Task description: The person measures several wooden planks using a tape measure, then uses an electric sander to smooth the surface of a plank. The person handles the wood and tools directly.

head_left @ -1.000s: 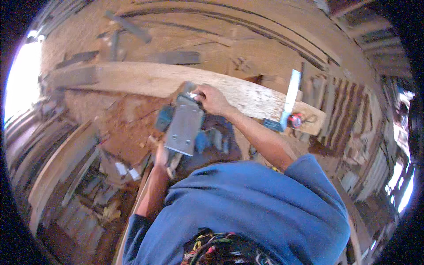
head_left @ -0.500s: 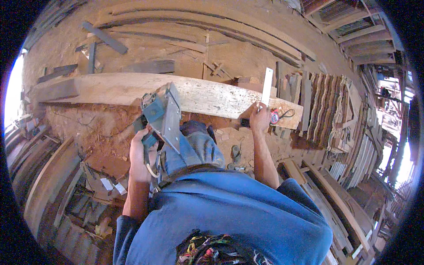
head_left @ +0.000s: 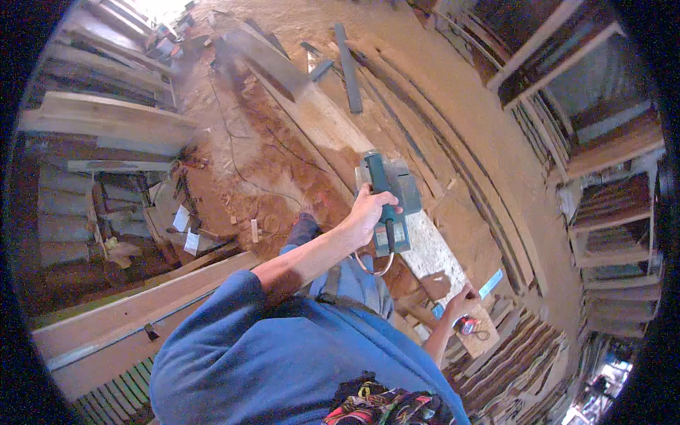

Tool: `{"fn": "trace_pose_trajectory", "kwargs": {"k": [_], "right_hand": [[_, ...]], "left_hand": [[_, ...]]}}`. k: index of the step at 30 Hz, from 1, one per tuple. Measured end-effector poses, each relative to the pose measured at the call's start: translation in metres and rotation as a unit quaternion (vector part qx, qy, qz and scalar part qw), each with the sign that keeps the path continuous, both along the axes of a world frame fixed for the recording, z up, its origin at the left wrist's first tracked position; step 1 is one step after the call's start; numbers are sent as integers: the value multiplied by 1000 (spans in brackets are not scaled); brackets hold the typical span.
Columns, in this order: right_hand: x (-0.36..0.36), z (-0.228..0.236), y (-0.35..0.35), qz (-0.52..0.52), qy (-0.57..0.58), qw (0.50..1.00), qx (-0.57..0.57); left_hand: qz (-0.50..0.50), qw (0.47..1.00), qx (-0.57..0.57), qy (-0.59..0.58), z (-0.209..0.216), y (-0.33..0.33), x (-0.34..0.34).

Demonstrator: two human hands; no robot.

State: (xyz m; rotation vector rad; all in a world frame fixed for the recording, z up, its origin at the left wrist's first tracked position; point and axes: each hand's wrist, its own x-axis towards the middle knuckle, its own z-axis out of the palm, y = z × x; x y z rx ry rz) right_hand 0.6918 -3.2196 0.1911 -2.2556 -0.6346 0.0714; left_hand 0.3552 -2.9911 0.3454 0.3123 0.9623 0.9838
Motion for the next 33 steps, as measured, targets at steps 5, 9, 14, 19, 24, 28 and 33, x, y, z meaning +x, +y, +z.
{"fn": "trace_pose_trajectory", "kwargs": {"k": [5, 9, 14, 19, 24, 28, 33], "right_hand": [[-55, 32, 63, 19, 73, 997, 26], [-126, 68, 146, 121, 167, 973, 100], [-241, 117, 294, 225, 149, 954, 130], [-390, 137, 451, 432, 45, 896, 90], [-497, 99, 557, 580, -140, 800, -62], [-544, 74, 588, 579, -225, 755, -212], [-557, 73, 613, 601, -157, 749, -231]], "left_hand": [[21, 977, 116, 180, -52, 77, -27], [14, 977, 112, 181, -92, 107, -55], [-73, 954, 159, 243, -115, 107, -83], [-379, 895, 187, 141, -121, 141, -161], [-374, 875, 211, 226, -135, 182, -280], [-292, 903, 150, 277, -165, 208, -384], [-195, 943, 96, 251, -176, 221, -460]]}}
